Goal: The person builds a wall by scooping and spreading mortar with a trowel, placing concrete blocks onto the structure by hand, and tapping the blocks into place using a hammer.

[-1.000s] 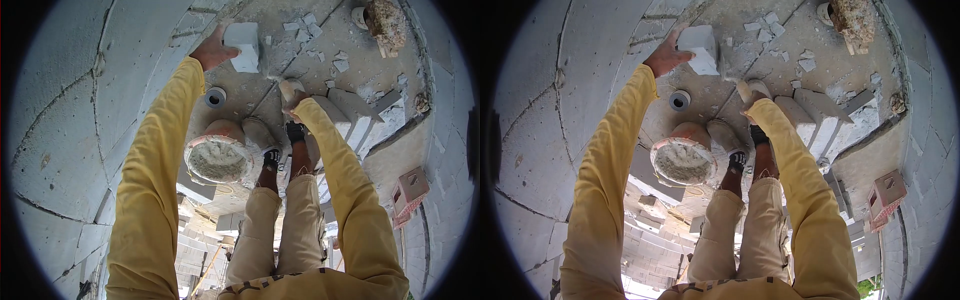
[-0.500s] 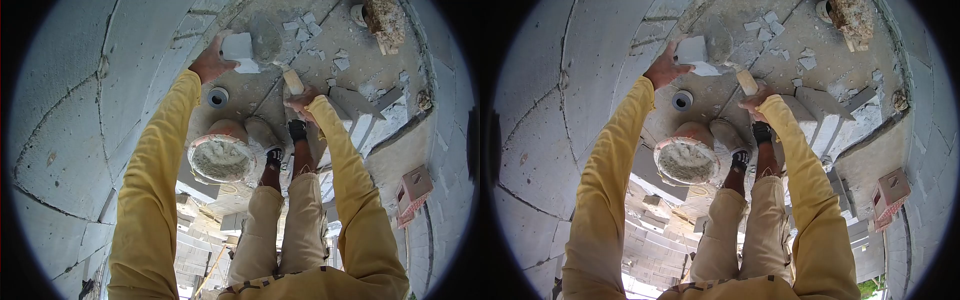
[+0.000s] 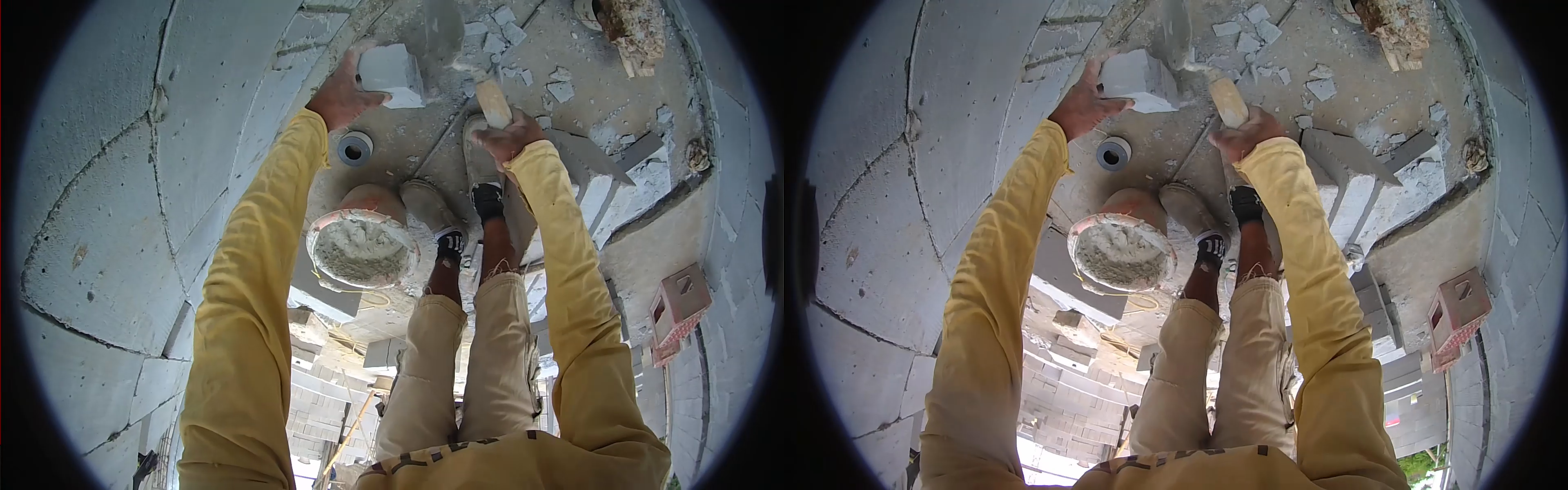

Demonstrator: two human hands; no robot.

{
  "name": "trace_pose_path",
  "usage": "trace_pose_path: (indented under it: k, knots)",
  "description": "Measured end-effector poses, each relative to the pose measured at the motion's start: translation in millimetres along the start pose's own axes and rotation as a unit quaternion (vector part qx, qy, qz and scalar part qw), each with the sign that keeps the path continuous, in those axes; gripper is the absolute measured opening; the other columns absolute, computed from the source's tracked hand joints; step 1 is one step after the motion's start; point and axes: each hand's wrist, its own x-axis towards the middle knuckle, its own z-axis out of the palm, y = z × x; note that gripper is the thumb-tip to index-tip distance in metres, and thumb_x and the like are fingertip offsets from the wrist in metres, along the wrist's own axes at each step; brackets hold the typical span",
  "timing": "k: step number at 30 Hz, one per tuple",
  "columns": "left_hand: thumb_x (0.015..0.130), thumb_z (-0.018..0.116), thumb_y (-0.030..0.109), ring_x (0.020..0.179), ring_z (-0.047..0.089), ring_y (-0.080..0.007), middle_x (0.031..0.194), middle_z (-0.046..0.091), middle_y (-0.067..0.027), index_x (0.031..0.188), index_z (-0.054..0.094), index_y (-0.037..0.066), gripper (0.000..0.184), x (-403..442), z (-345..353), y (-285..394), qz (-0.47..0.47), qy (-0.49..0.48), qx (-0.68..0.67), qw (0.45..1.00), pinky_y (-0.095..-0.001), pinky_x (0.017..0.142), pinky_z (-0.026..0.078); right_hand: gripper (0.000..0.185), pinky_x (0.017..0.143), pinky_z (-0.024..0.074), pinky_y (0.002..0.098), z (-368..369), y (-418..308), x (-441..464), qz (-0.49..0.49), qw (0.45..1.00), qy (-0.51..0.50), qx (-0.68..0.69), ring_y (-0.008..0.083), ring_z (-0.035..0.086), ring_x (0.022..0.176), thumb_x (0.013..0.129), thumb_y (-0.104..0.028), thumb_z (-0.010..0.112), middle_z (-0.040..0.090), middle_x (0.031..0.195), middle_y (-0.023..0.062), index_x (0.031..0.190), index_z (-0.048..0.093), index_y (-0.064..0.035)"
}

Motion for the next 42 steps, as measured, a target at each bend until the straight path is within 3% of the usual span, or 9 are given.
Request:
trace_pose_path:
  k: [3,10,16,20,23,28,32,39,42]
  knots:
    - [0.076,0.076,0.009,0.120,0.048,-0.0254,0.131,0.046,-0.0146,0.143,0.022,0.014,0.086,8.4,-2.7,-3.7,0.003,0.018,0.015,1.000,-0.0356,0.099,0.042,0.045,0.058,0.0482,0.0304,-17.8,-27.9,-33.8,-0.146,0.918,0.052,0.365,0.0151,0.058,0.059,0.070,-0.028,0.078,0.061,0.073,0.0032,0.100,0.059,-0.0004]
    - [0.075,0.075,0.008,0.120,0.047,-0.0259,0.130,0.045,-0.0146,0.142,0.023,0.013,0.085,4.0,2.3,-5.1,-0.005,0.002,0.035,0.999,-0.0339,0.101,0.038,0.042,0.072,0.0539,0.0351,47.0,43.7,28.8,-0.024,0.973,-0.030,-0.229,0.0283,0.068,0.081,0.068,-0.023,0.069,0.067,0.081,0.0125,0.105,0.060,-0.0040]
    - [0.074,0.076,0.009,0.121,0.046,-0.0258,0.129,0.045,-0.0153,0.143,0.022,0.013,0.088,-2.3,1.8,5.3,-0.024,0.018,0.048,0.998,-0.0346,0.102,0.037,0.058,0.090,0.0482,0.0421,-2.4,-18.0,-21.5,-0.015,0.964,0.047,0.262,0.0350,0.062,0.103,0.061,-0.030,0.077,0.065,0.106,0.0222,0.110,0.061,-0.0020]
    - [0.074,0.076,0.010,0.121,0.046,-0.0253,0.128,0.046,-0.0155,0.143,0.022,0.012,0.088,-0.1,1.7,-3.7,-0.010,0.016,0.049,0.999,-0.0349,0.103,0.036,0.063,0.081,0.0514,0.0395,75.6,65.7,33.4,-0.003,0.967,-0.050,-0.251,0.0309,0.066,0.094,0.058,-0.034,0.080,0.067,0.099,0.0212,0.108,0.061,-0.0004]
    - [0.073,0.078,0.012,0.119,0.047,-0.0253,0.126,0.047,-0.0152,0.143,0.022,0.011,0.090,-2.3,5.3,-4.3,0.007,0.032,0.047,0.998,-0.0351,0.102,0.038,0.041,0.064,0.0516,0.0322,70.1,75.1,29.7,-0.015,0.964,-0.061,-0.257,0.0200,0.063,0.070,0.071,-0.020,0.075,0.066,0.083,0.0093,0.104,0.059,-0.0009]
    - [0.073,0.078,0.010,0.117,0.050,-0.0245,0.126,0.048,-0.0146,0.144,0.022,0.011,0.090,6.8,-0.2,-6.1,0.007,0.019,0.002,1.000,-0.0333,0.098,0.042,0.063,0.078,0.0529,0.0379,43.0,41.3,4.6,0.047,0.966,-0.025,0.252,0.0305,0.067,0.090,0.060,-0.027,0.078,0.067,0.101,0.0195,0.114,0.059,-0.0012]
    - [0.074,0.077,0.008,0.117,0.050,-0.0225,0.127,0.048,-0.0132,0.143,0.024,0.011,0.088,3.4,-3.3,1.7,0.010,0.024,0.037,0.999,-0.0322,0.098,0.044,0.051,0.069,0.0531,0.0345,91.6,73.9,40.5,0.067,0.968,-0.111,-0.215,0.0232,0.065,0.075,0.066,-0.021,0.077,0.067,0.090,0.0131,0.109,0.059,-0.0005]
    - [0.070,0.080,0.013,0.118,0.051,-0.0258,0.128,0.049,-0.0157,0.143,0.024,0.008,0.092,15.6,-5.9,-2.6,-0.001,0.019,-0.030,0.999,-0.0346,0.101,0.041,0.054,0.081,0.0514,0.0387,83.0,71.7,-1.9,-0.043,0.975,0.026,0.216,0.0272,0.067,0.095,0.063,-0.030,0.078,0.068,0.096,0.0178,0.107,0.064,-0.0021]
    - [0.070,0.081,0.017,0.116,0.052,-0.0254,0.127,0.050,-0.0160,0.142,0.024,0.007,0.092,13.4,-7.3,1.1,0.015,0.028,-0.046,0.998,-0.0348,0.099,0.043,0.044,0.056,0.0506,0.0413,120.3,107.6,32.8,0.111,0.988,-0.092,-0.057,0.0231,0.061,0.055,0.067,-0.020,0.077,0.065,0.078,0.0132,0.100,0.059,0.0015]
